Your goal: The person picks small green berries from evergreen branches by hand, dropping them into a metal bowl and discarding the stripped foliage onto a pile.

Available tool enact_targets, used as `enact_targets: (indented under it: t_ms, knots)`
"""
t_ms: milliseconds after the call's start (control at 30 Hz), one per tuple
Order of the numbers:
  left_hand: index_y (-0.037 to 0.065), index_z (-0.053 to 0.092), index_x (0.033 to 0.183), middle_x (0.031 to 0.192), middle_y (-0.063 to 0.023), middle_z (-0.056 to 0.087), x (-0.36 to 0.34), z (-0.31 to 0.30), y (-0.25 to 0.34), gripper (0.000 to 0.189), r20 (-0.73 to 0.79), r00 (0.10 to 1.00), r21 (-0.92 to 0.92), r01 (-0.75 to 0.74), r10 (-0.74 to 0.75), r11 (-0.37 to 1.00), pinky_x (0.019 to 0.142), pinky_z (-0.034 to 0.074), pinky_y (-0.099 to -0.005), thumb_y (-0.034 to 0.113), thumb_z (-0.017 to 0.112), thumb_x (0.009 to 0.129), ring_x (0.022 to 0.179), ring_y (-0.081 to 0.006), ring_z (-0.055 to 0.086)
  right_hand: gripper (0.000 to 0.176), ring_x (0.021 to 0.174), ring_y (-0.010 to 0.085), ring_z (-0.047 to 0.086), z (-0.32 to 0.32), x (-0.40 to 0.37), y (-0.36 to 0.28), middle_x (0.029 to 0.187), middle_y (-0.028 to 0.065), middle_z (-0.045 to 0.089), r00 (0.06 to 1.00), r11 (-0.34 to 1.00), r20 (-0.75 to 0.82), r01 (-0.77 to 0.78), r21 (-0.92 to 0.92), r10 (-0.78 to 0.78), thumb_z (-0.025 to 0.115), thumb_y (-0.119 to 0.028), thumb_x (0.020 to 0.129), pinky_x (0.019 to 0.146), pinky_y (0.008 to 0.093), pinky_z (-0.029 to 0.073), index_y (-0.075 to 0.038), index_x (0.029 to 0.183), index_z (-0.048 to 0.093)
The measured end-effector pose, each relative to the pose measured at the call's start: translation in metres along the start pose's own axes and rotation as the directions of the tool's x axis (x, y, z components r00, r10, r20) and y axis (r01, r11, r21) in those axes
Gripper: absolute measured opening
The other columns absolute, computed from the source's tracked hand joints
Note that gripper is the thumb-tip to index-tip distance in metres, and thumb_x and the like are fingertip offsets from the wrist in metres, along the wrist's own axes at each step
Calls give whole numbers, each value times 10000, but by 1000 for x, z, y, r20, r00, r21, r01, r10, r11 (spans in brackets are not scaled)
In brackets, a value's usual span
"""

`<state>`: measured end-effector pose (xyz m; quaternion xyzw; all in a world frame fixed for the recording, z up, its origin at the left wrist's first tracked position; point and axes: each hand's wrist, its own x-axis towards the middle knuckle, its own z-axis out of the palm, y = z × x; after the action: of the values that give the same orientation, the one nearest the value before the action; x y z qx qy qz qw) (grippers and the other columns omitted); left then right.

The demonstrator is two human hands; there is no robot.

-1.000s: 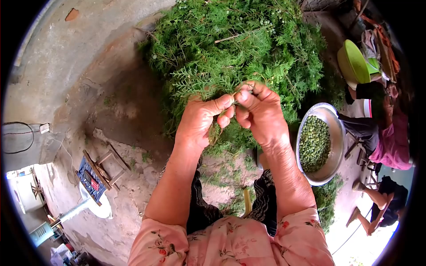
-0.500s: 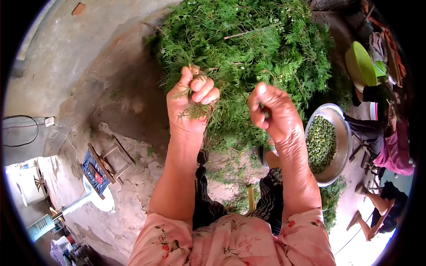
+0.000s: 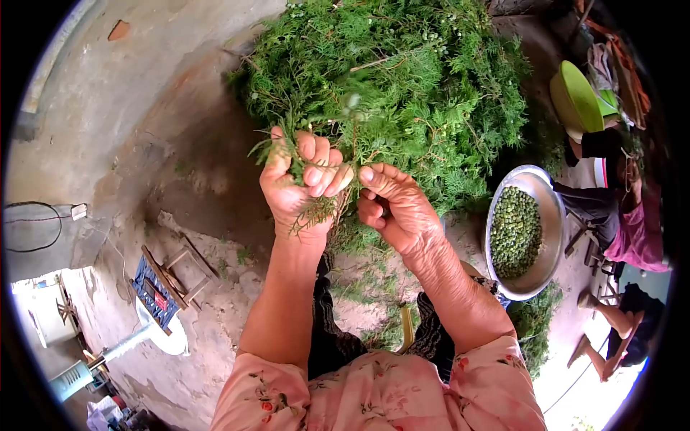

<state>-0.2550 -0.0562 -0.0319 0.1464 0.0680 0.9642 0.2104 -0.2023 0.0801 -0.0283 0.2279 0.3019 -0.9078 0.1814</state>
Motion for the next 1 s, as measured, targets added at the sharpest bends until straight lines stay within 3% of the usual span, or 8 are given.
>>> enact_targets:
  t_ms: [133, 200, 267, 333, 367, 533, 700, 1000]
  knots:
    - [31, 558, 853, 614, -28, 503, -2, -8, 7, 296, -196, 980, 40, -32, 39, 999, 510, 408, -292, 287, 433, 935, 540, -138, 477, 108, 446, 78, 421, 0, -1, 0, 603, -6, 513, 997, 997, -9, 81, 4, -81, 685, -114, 790, 384, 202, 281, -77, 836, 594]
    - [23, 581, 997, 746, -38, 582, -1, -18, 12, 175, -782, 545, 564, 412, 302, 716, 634, 465, -310, 142, 531, 879, 642, -172, 542, 104, 441, 68, 420, 2, -2, 0, 588, -16, 511, 990, 989, -40, 131, -69, -134, 687, -116, 789, 380, 196, 280, -79, 829, 599]
    - [39, 593, 1036, 822, -42, 610, 5, 8, 6, 225, -679, 558, 698, 291, 477, 654, 717, 475, -309, 38, 600, 811, 701, -185, 564, 96, 431, 50, 418, 3, -3, -1, 560, -36, 507, 965, 953, -101, 218, -213, -243, 691, -122, 786, 372, 186, 277, -84, 814, 607]
    - [21, 570, 977, 851, -21, 588, 10, 18, 4, 248, 168, 439, 976, 50, 883, -211, 694, 430, -291, 12, 667, 748, 735, -152, 533, 105, 425, 34, 407, 3, -3, -2, 552, -47, 500, 956, 933, -94, 246, -262, -279, 691, -128, 788, 368, 180, 277, -72, 838, 618]
    - [11, 591, 817, 718, 3, 557, 11, 14, 9, 152, 208, 464, 974, -19, 861, -225, 590, 401, -279, 119, 687, 768, 631, -129, 487, 90, 434, 40, 412, 3, -4, -3, 562, -49, 500, 950, 908, -75, 263, -327, -303, 686, -134, 792, 377, 185, 280, -86, 826, 618]
    - [100, 410, 466, 496, 65, 353, -2, 19, 4, 537, -487, 831, 863, 506, 269, 1, 450, 240, -267, 445, 642, 805, 488, -59, 314, 83, 440, 35, 404, 4, -5, 2, 576, -49, 517, 920, 814, -17, 337, -474, -391, 675, -129, 800, 381, 187, 278, -78, 852, 635]
    - [31, 644, 777, 709, 22, 570, -1, 34, -11, 194, -500, 865, 735, 404, 33, 544, 638, 372, -241, 219, 694, 789, 673, -65, 485, 102, 475, 19, 403, 9, -7, -1, 604, -47, 528, 898, 754, 8, 374, -541, -439, 667, -101, 806, 427, 175, 342, -30, 874, 642]
    - [21, 652, 843, 825, -43, 638, -2, 16, -10, 92, -478, 845, 735, 234, 241, 636, 682, 455, -274, -7, 658, 756, 721, -129, 592, 130, 454, 31, 411, 0, -8, -26, 607, -23, 540, 898, 658, -34, 295, -693, -438, 624, -216, 842, 396, 175, 336, -93, 853, 662]
